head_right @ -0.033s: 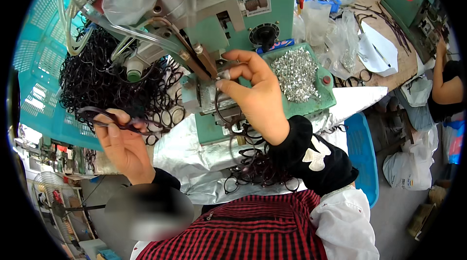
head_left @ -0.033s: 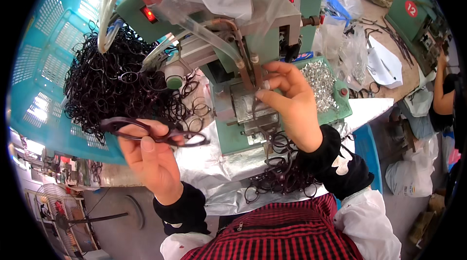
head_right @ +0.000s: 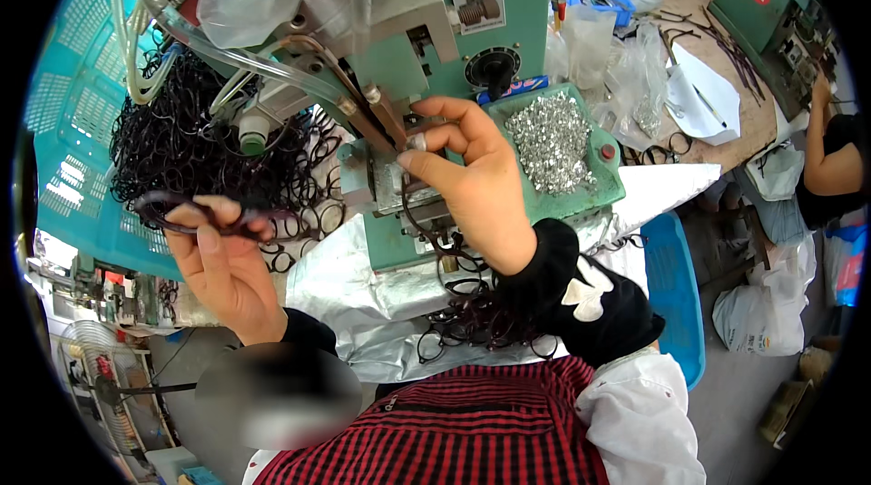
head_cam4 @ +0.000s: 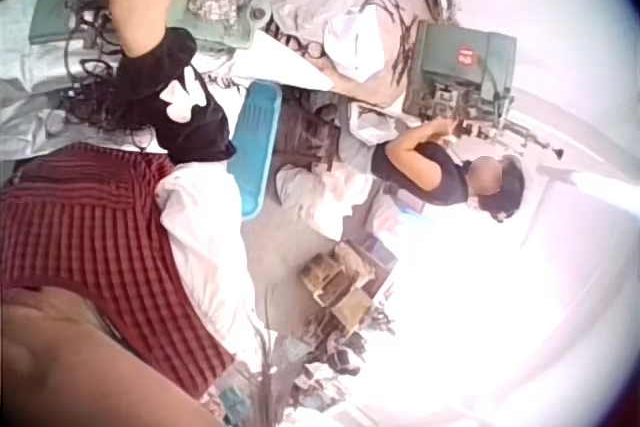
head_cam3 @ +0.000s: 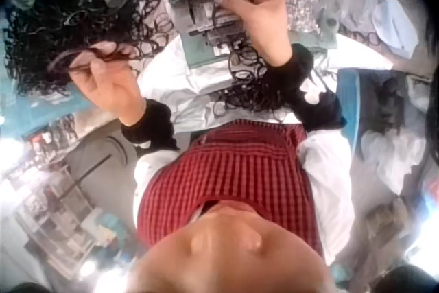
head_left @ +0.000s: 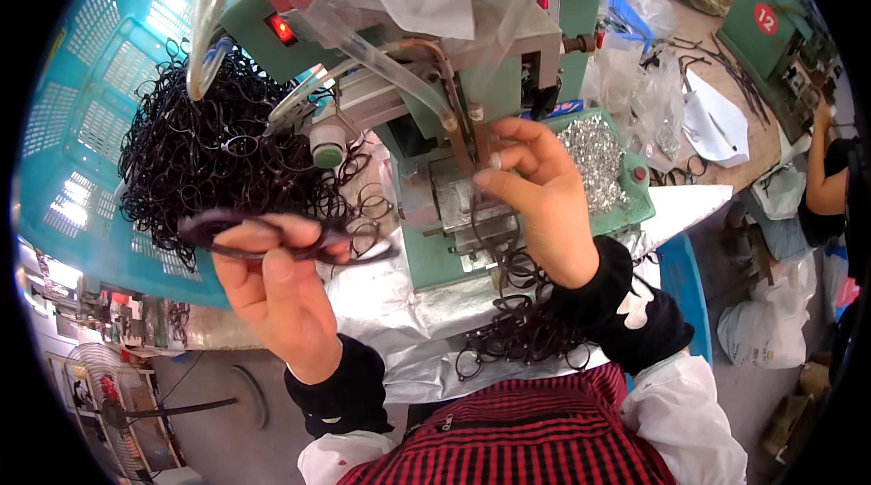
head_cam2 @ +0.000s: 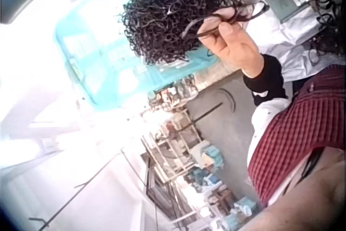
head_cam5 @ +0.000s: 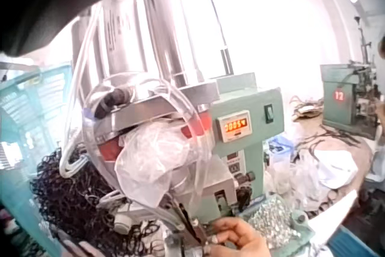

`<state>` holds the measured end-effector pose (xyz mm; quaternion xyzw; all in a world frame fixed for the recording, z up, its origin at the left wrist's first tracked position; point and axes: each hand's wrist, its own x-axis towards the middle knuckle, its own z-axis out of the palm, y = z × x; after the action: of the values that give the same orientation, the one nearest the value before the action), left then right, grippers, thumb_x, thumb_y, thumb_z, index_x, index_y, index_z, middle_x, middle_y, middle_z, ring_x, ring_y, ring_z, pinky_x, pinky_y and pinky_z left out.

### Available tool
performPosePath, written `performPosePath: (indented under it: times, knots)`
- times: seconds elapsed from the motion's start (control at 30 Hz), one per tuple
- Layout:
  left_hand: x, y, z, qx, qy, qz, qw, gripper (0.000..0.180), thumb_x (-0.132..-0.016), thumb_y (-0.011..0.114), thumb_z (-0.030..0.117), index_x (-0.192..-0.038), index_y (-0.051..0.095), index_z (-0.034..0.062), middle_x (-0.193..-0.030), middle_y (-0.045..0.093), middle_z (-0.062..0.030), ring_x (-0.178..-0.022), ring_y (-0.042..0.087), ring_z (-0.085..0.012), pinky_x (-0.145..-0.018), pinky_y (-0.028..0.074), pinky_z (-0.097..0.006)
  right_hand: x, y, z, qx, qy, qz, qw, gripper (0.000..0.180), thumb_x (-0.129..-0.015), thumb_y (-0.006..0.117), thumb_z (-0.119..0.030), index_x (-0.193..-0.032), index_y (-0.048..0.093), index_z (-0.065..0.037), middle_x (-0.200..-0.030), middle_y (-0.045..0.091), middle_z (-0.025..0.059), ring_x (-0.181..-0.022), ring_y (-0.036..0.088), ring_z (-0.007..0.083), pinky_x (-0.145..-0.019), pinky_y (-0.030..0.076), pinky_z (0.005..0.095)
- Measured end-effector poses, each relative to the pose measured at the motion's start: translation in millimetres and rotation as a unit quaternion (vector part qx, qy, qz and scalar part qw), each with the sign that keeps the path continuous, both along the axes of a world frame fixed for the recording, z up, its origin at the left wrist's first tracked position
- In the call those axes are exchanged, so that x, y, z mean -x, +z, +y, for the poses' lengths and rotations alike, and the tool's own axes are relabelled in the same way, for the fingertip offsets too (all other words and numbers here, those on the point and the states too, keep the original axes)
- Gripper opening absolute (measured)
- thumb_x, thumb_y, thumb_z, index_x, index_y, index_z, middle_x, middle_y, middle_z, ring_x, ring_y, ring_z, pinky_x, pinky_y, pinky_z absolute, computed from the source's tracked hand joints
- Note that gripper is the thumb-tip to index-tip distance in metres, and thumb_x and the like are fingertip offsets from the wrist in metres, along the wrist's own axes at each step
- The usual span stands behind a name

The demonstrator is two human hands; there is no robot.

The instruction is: The person repeatedly picks up black eyeglass frames from a basket, places them into a green press machine, and presses down to attach small metal nose pads. After each press, the person removes the frame and places it on the table. The process is repeated continuously throughout the clip.

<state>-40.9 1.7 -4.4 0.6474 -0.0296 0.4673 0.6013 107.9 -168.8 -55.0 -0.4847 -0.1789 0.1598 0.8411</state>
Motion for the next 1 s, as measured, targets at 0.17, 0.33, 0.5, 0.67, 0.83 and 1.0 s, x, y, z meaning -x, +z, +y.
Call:
performPosePath:
  times: [0.17, 0.33, 0.5, 0.67, 0.83, 1.0]
  knots:
    - [-41.9, 19.1, -8.3, -0.023, 0.02, 0.008, 1.0, 0.015, -0.101, 0.06, 0.011, -0.109, 0.056, -0.0005, -0.096, 0.068, -0.0139, -0.079, 0.068, -0.0228, -0.068, 0.057, -0.033, 9.4, 4.9, 7.5, -0.041, -0.02, 0.025, 0.999, 0.044, -0.083, 0.07, 0.008, -0.125, 0.056, 0.002, -0.095, 0.067, 0.0018, -0.087, 0.06, 0.0066, -0.081, 0.047, 0.0214]
    - [-40.5, -5.0, -9.2, -0.109, -0.006, -0.037, 0.993, 0.015, -0.096, 0.062, 0.007, -0.108, 0.057, 0.0012, -0.097, 0.069, -0.0158, -0.076, 0.067, -0.0233, -0.068, 0.057, -0.035, 19.5, 23.8, -15.7, 0.103, -0.036, -0.144, 0.984, 0.049, -0.083, 0.065, 0.007, -0.13, 0.054, 0.002, -0.11, 0.069, 0.0076, -0.103, 0.064, 0.013, -0.092, 0.048, 0.028]
    - [-30.0, -31.9, -32.5, -0.514, -0.014, -0.029, 0.857, 0.011, -0.075, 0.073, 0.004, -0.083, 0.066, 0.0055, -0.109, 0.071, -0.0109, -0.075, 0.067, -0.0247, -0.066, 0.057, -0.034, -40.2, -28.5, -64.7, 0.452, -0.227, -0.449, 0.737, 0.021, -0.08, 0.071, -0.007, -0.101, 0.072, -0.005, -0.121, 0.066, 0.0188, -0.117, 0.062, 0.0343, -0.099, 0.049, 0.0425]
    - [-53.2, -47.3, -38.1, -0.552, -0.007, -0.107, 0.827, 0.019, -0.071, 0.072, 0.003, -0.085, 0.061, 0.0084, -0.104, 0.073, -0.0098, -0.075, 0.069, -0.0261, -0.059, 0.057, -0.032, -69.1, -83.4, -101.8, 0.503, -0.291, -0.441, 0.684, 0.019, -0.078, 0.075, -0.01, -0.096, 0.072, -0.006, -0.117, 0.067, 0.0161, -0.112, 0.061, 0.0367, -0.095, 0.049, 0.0438]
    - [-47.3, -49.5, -34.3, -0.534, 0.013, -0.112, 0.838, 0.021, -0.07, 0.071, 0.006, -0.09, 0.065, 0.008, -0.106, 0.075, -0.01, -0.068, 0.067, -0.0258, -0.056, 0.056, -0.032, -90.5, -81.6, -94.0, 0.458, -0.33, -0.434, 0.702, 0.019, -0.081, 0.071, -0.009, -0.1, 0.067, -0.004, -0.112, 0.066, 0.0162, -0.106, 0.062, 0.0372, -0.092, 0.049, 0.0431]
    - [-6.3, -65.5, -50.0, -0.456, 0.037, 0.008, 0.889, 0.029, -0.076, 0.073, 0.009, -0.104, 0.07, 0.0059, -0.128, 0.066, -0.0118, -0.09, 0.065, -0.0277, -0.091, 0.056, -0.041, -113.6, -95.7, -106.5, 0.585, -0.345, -0.46, 0.572, 0.013, -0.089, 0.06, -0.014, -0.099, 0.06, -0.005, -0.094, 0.061, 0.0156, -0.094, 0.059, 0.039, -0.079, 0.047, 0.0485]
